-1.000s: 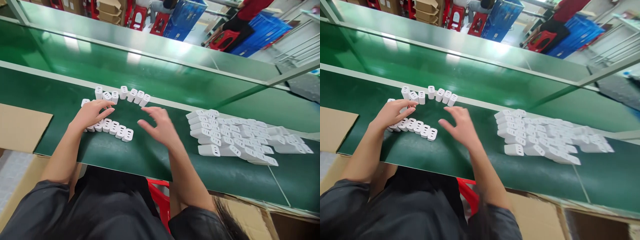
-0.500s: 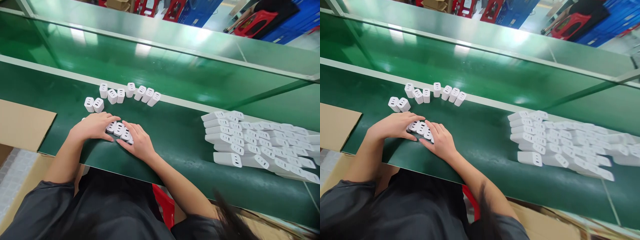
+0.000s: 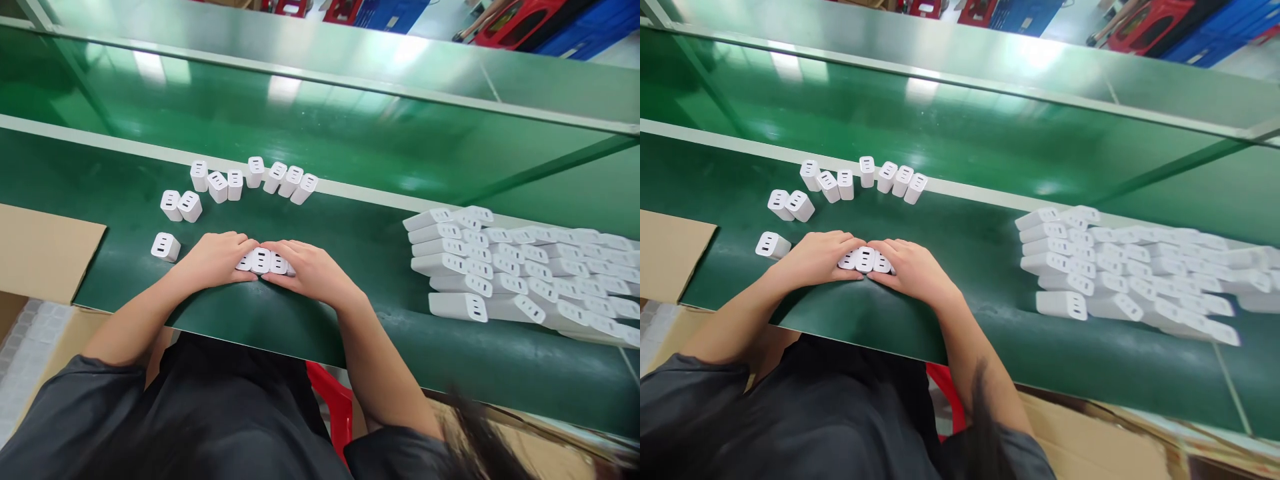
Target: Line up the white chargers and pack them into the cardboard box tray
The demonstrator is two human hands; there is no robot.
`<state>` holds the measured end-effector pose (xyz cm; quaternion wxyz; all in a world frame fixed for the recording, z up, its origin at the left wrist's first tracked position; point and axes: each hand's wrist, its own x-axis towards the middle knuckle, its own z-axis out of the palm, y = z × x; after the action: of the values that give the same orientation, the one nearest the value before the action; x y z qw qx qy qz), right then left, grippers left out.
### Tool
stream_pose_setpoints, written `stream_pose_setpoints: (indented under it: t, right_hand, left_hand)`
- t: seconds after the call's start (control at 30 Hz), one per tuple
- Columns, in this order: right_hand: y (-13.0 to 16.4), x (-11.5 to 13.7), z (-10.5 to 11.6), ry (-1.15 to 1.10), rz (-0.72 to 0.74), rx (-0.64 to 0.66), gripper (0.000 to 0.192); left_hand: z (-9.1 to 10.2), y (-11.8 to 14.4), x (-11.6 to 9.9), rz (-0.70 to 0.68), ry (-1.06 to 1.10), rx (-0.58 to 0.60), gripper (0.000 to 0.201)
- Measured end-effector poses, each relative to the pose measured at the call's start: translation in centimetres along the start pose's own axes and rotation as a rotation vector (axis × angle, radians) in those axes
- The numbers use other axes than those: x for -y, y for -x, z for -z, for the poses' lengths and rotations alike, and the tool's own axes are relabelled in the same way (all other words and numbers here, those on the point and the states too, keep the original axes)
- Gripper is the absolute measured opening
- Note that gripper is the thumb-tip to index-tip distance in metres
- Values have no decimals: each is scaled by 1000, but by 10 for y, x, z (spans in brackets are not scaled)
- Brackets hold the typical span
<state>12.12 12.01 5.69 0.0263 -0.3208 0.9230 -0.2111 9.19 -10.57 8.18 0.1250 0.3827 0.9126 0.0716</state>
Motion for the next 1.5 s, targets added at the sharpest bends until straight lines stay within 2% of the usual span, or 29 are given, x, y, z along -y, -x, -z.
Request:
stream_pose_setpoints:
  t: [0.07,0.17,0.27,0.33,0.43,0.53,0.6,0.73,0.9,1.03,1.17,1.33,1.43,1.5]
  right_hand:
    - [2,0,3,6,-4,12,44]
    - [2,1,4,19,6,29,53]
    - [2,2,5,16,21,42,58]
    - [2,2,6,13,23,45,55]
    - [3,2,5,22,17,44,51]
    - [3,1,3,28,18,39,52]
    - [2,0,2,30,17,35,52]
    - [2,-2,4,15,-9,73,53]
    - [4,-9,9,-34,-47,144,55]
    - [7,-19,15,-63,-74,194,53]
    - [10,-24,20,-78,-99,216,53]
    - [11,-22,22,-62,-108,203,58]
    - [11,-21,22,-52,-119,198,57]
    - [11,-20,23,-49,-118,204,56]
  left_hand:
    - [3,2,-2,-23,16,-37,58]
    - [17,19,7,-61,67,-137,74]
    - [33,50,24,5,129,-263,73]
    - [35,74,37,67,155,-323,69]
    - [22,101,52,174,168,-363,73]
    - [-2,111,56,260,257,-364,92]
    - [-17,109,51,270,379,-355,100]
    - [-37,92,28,273,574,-376,99]
    - [-49,72,-1,255,708,-409,98]
    - [-54,72,-4,182,847,-323,98]
    - [-39,76,12,111,861,-202,102]
    - [7,57,47,-76,734,-49,106]
    - [20,31,63,-179,805,50,83]
    - [15,17,66,-147,877,-9,60]
